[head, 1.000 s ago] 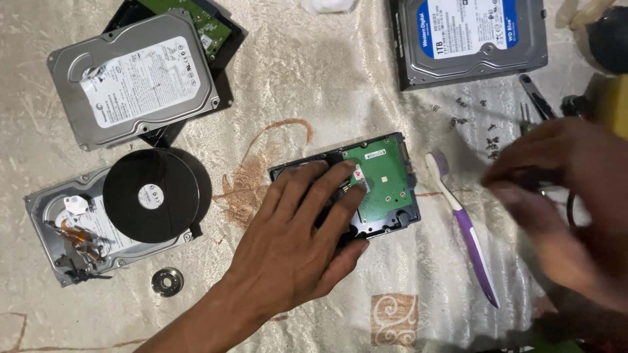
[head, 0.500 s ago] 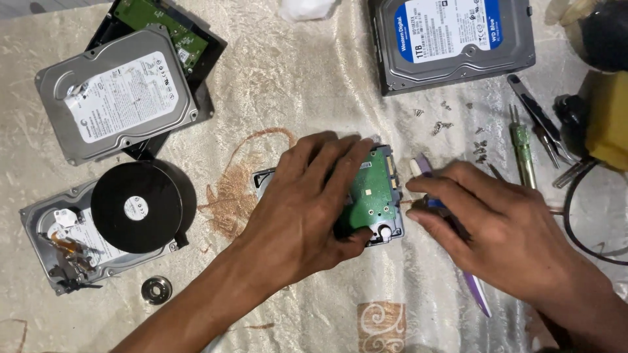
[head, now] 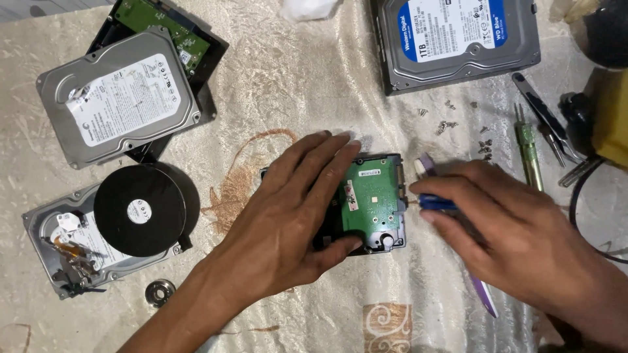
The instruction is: Attaching a PCB to a hard drive chassis using a screwdriver and small screws.
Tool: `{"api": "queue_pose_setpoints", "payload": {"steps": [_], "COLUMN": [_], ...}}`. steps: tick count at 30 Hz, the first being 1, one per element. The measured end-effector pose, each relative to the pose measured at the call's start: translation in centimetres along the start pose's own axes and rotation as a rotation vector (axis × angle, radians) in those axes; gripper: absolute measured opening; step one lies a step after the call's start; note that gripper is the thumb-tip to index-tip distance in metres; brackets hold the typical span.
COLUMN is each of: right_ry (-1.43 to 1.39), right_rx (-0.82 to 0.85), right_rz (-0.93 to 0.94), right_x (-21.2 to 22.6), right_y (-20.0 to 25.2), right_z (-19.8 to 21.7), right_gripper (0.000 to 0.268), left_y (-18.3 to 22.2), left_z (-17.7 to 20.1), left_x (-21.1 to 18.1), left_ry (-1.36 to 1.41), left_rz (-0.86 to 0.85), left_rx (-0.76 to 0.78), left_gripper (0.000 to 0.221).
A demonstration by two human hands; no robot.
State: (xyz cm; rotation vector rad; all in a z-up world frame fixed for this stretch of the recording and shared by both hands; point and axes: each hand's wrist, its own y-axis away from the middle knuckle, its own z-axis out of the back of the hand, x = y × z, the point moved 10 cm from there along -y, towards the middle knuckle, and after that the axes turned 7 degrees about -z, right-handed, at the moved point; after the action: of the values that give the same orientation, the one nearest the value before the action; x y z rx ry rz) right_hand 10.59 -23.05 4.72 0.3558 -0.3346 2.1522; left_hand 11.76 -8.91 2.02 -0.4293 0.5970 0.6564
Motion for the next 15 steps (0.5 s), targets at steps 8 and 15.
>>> {"api": "queue_pose_setpoints", "payload": {"steps": [8,15], "right_ry": [-0.479,-0.798], "right_rx": [-0.246,-0.089], "right_rz": [-0.104,-0.383], "right_x": [-3.7,-0.6], "right_y": [0.8,-4.0], "right_z": [3.9,1.3], "right_gripper": [0.02,0.024], "left_y": [1.5,2.0], "left_z": [0.0,-0.4], "left_x": [1.0,1.7], "left_ry": [-0.14,-0.147], "left_rz": [0.087,0.121], "left_rx": [-0.138,-0.139], "left_gripper": [0.1,0.098]}}
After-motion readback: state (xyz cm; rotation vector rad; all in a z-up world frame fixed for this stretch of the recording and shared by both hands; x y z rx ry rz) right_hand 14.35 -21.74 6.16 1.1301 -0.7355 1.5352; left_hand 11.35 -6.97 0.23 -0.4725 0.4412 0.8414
